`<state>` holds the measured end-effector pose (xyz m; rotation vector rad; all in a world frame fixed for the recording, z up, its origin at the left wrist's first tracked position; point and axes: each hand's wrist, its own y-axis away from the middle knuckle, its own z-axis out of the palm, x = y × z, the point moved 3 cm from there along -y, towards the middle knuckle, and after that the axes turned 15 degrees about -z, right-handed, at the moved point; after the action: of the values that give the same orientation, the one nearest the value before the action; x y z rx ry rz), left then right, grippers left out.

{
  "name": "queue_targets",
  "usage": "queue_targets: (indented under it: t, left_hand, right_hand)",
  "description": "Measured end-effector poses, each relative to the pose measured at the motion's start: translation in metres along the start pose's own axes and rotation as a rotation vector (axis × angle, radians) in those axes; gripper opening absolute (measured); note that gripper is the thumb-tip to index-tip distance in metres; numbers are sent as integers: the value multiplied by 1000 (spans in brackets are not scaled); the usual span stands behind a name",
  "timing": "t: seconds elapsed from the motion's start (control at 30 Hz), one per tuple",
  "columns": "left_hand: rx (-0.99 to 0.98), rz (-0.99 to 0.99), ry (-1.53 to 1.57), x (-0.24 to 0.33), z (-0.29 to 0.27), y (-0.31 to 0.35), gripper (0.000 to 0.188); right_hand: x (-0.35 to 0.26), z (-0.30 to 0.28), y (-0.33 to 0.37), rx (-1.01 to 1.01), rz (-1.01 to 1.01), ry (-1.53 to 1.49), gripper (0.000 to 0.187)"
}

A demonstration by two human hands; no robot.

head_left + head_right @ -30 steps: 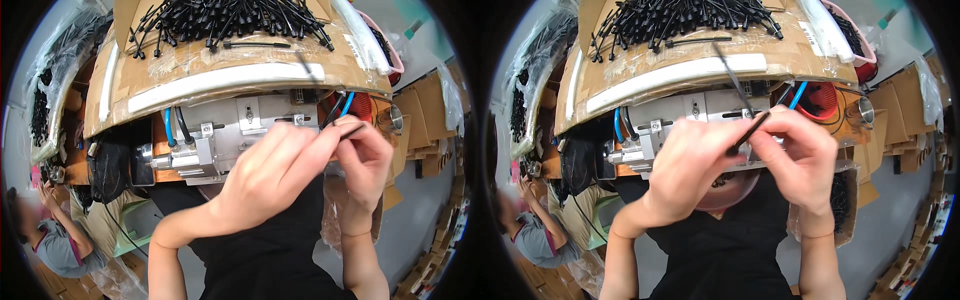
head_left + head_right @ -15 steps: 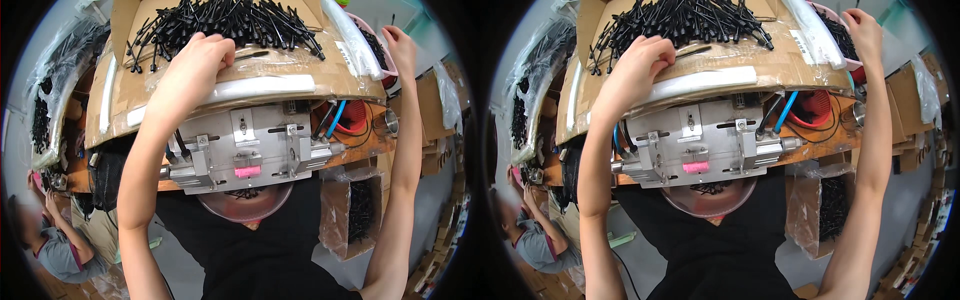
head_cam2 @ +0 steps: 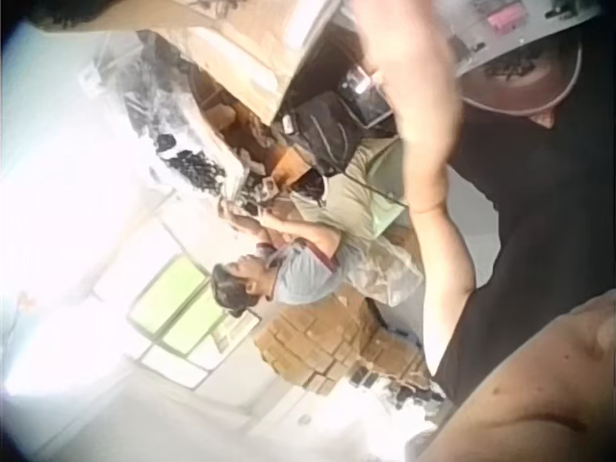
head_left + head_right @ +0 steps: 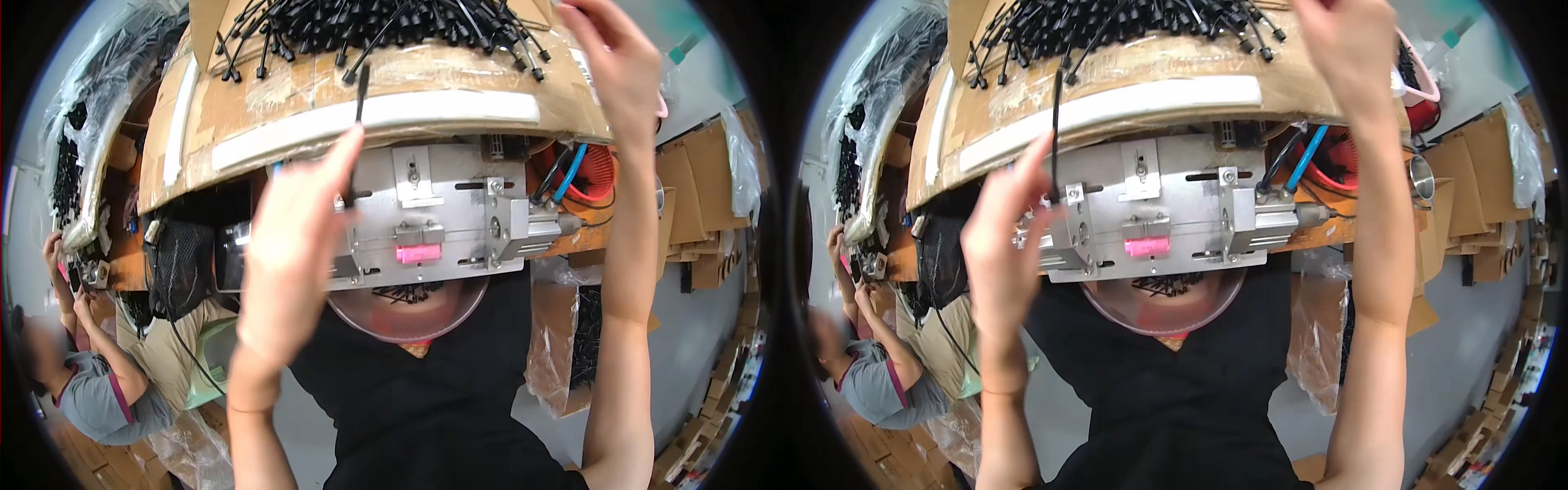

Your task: The person repeatedly picks up black cable ties from a cardboard box and places them into a mechanical fixture on a workbench. They manipulate the ties within the machine and then discard the processed items into a clear bowl below. The task is performed continuously throughout the clip.

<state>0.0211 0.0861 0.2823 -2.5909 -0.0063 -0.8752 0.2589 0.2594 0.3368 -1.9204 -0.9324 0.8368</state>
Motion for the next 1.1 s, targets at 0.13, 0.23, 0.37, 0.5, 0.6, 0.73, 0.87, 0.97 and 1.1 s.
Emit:
queue_targets:
  t: [0.13,0.23,0.37,0.5,0.6,0.73,0.87,0.97,1.1]
  left_hand:
    - [-121,17,-69,11,42,86,67]
    - [-132,-21,-187,15,79,105,70]
    - [-174,-23,-251,14,89,102,74]
    - [-239,-10,-245,16,81,93,76]
    - [-265,-22,-270,15,77,93,77]
    - [-275,-27,-130,14,56,75,71]
    - [91,111,-112,8,26,-28,43]
    - [142,237,-159,-33,19,-93,22]
    - [-266,41,-28,-26,9,-105,18]
  right_hand:
    - [17,-42,34,42,248,-387,25]
    - [-2,-49,56,72,313,-558,28]
    - [-39,-52,62,133,249,-659,26]
    - [-60,-61,72,165,245,-526,20]
    - [-82,-51,92,105,274,-454,24]
    - [-126,-19,151,-143,229,-426,46]
    - [-151,8,191,-360,143,-377,65]
    - [-164,26,199,-404,74,-422,66]
    - [-159,39,205,-439,75,-433,68]
